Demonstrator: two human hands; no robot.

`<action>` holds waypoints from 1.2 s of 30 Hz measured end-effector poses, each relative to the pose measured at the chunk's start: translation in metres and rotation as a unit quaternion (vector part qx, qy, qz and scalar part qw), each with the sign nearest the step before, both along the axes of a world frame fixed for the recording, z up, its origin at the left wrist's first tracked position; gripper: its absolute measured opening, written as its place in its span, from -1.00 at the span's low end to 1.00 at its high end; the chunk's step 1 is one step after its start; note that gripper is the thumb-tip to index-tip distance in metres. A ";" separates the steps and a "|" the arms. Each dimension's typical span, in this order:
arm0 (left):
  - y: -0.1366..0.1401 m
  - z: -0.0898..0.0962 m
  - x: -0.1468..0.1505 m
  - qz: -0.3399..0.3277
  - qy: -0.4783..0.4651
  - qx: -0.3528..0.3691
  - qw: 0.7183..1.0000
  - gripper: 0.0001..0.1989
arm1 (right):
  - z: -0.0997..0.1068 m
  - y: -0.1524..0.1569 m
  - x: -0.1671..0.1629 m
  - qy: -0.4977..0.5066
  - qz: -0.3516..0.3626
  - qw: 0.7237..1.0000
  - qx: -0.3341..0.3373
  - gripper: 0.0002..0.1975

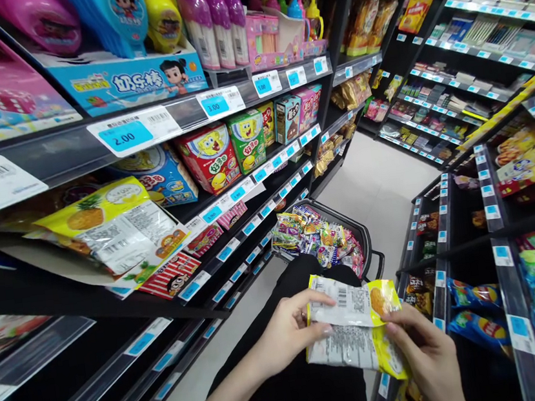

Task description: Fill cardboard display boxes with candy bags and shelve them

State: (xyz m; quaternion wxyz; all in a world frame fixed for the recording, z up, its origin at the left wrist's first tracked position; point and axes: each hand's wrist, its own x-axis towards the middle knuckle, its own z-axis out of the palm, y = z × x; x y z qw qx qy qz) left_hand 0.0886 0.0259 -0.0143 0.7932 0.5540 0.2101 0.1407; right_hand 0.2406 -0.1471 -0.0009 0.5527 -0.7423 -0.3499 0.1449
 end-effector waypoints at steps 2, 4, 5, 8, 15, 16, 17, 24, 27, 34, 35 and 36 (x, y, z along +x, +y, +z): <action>0.001 0.000 -0.002 0.013 0.010 0.067 0.998 -0.74 | -0.002 0.003 -0.005 0.054 -0.015 0.998 -0.016 -0.85; 0.002 0.000 -0.002 0.053 0.002 0.156 0.986 -0.85 | -0.004 0.007 -0.012 0.098 -0.026 0.995 -0.017 -0.79; 0.002 0.000 -0.001 0.074 -0.010 0.198 0.977 -0.90 | -0.004 0.009 -0.015 0.116 -0.033 0.993 -0.010 -0.77; 0.000 0.003 0.002 0.112 -0.043 0.267 0.956 -0.90 | -0.005 0.012 -0.026 0.172 -0.071 0.982 0.025 -0.74; -0.008 0.018 0.009 0.163 0.039 0.232 0.958 -0.79 | -0.020 0.012 -0.030 0.187 -0.121 0.972 0.073 -0.70; -0.008 0.019 0.010 0.161 0.049 0.210 0.963 -0.77 | -0.022 0.012 -0.029 0.177 -0.127 0.973 0.073 -0.70; -0.007 0.018 0.011 0.154 0.056 0.184 0.969 -0.75 | -0.023 0.011 -0.029 0.170 -0.133 0.974 0.072 -0.70; 0.003 0.006 0.008 0.079 -0.001 -0.007 0.997 -0.75 | -0.013 0.011 -0.022 0.191 -0.084 0.977 0.044 -0.70; 0.006 0.005 0.004 0.047 -0.027 -0.087 0.995 -0.68 | -0.005 0.011 -0.023 0.248 -0.069 0.965 0.048 -0.71; -0.002 -0.003 0.000 0.040 -0.078 -0.289 0.953 -0.79 | -0.007 0.001 -0.016 0.404 -0.035 0.911 0.071 -0.82; -0.003 -0.005 -0.002 0.029 -0.080 -0.302 0.949 -0.80 | -0.007 -0.002 -0.013 0.409 -0.020 0.910 0.063 -0.85; -0.003 -0.006 -0.005 0.015 -0.081 -0.310 0.947 -0.81 | -0.007 -0.004 -0.011 0.418 -0.002 0.907 0.061 -0.84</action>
